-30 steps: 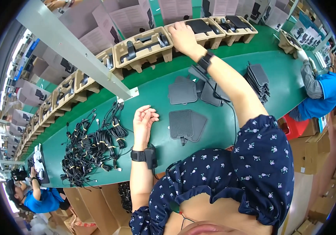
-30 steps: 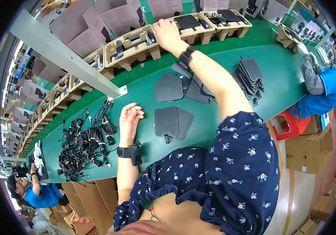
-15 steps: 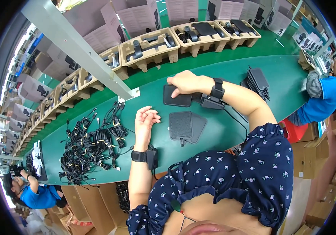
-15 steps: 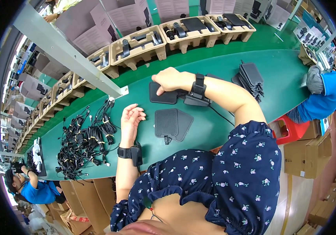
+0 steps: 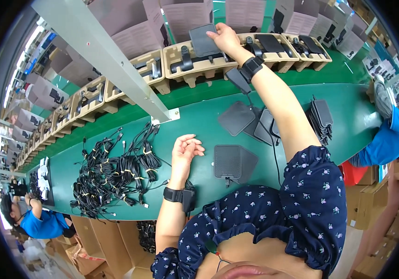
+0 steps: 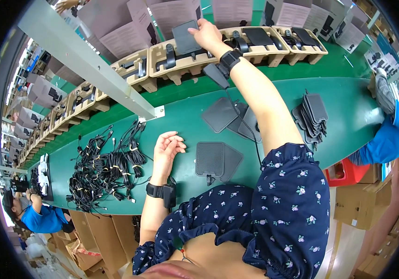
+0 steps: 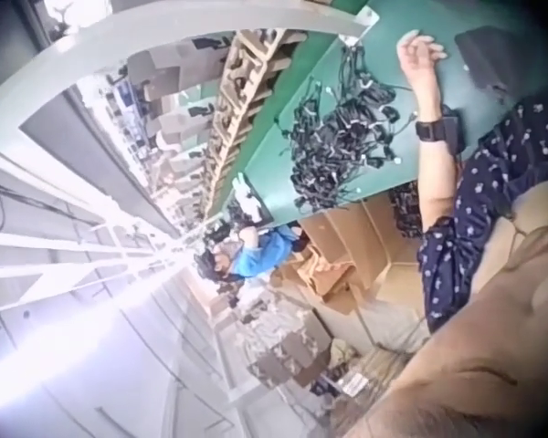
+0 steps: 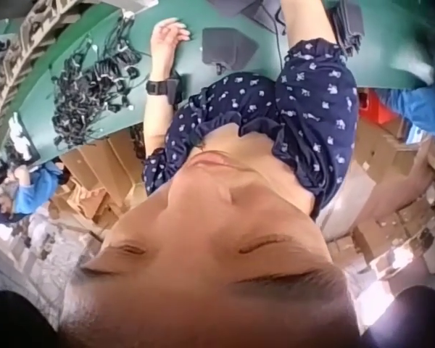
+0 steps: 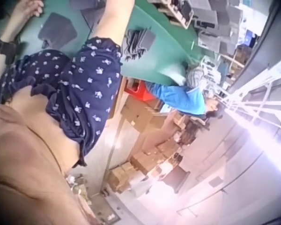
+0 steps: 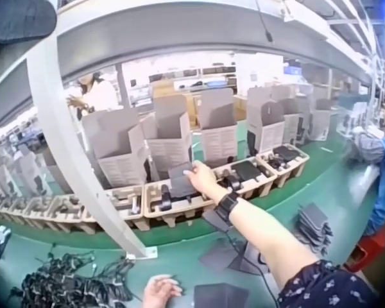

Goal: Assembling and organizing electronic cable components at a manufacturing workstation.

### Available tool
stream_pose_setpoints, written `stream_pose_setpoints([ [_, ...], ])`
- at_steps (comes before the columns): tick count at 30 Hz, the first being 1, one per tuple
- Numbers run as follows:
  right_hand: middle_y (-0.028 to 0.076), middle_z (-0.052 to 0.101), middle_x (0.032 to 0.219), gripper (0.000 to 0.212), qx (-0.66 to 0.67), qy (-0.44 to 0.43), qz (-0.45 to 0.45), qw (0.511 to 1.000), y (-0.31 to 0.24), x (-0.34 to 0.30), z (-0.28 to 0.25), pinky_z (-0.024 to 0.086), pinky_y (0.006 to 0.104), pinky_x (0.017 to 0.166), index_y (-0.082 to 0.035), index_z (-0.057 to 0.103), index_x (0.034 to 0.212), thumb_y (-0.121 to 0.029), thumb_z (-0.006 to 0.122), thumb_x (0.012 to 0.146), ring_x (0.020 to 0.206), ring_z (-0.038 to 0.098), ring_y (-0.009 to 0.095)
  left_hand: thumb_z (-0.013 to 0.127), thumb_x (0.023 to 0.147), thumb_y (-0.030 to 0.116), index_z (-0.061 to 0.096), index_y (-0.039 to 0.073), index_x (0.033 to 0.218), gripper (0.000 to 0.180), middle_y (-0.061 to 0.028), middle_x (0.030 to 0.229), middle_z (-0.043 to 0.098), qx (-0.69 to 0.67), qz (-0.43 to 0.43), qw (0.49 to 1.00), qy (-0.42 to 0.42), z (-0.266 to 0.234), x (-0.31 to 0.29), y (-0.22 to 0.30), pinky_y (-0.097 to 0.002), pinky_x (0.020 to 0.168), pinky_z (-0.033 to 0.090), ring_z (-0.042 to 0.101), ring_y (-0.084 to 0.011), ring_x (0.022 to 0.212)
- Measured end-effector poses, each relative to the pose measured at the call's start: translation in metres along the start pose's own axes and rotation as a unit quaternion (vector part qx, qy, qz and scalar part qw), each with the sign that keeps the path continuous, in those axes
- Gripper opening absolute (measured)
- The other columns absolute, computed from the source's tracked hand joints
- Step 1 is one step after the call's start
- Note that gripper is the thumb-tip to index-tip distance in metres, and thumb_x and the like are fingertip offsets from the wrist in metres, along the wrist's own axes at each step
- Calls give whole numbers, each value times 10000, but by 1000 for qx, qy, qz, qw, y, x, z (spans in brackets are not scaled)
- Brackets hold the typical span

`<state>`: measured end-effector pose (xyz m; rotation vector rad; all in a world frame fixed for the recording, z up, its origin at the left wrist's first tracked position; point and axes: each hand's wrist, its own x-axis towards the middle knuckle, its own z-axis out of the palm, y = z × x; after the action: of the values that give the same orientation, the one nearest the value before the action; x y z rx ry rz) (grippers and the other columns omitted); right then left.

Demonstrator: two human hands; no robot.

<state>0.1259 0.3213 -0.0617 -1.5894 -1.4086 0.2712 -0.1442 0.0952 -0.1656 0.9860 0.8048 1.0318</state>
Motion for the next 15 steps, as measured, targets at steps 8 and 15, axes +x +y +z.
stream_pose_setpoints([
  [8, 181, 627, 853, 340, -316, 19, -175, 932, 23, -18, 18, 476, 418, 732, -86, 605, 1041, -345, 578, 822, 831, 593, 338, 439, 903, -4, 464, -1, 1100, 199, -104, 937, 571, 20, 11, 1000, -4, 0, 0, -4, -270, 667, 502, 586, -164, 769],
  [15, 70, 539, 793, 169, -242, 45, -405, 880, -45, -83, 4, 422, 375, 628, -125, 618, 938, -159, 605, 773, 767, 531, 259, 440, 904, 6, 464, -7, 1100, 198, -103, 920, 567, -4, 21, 1000, -21, 1, 5, -10, -275, 661, 507, 586, -167, 759],
])
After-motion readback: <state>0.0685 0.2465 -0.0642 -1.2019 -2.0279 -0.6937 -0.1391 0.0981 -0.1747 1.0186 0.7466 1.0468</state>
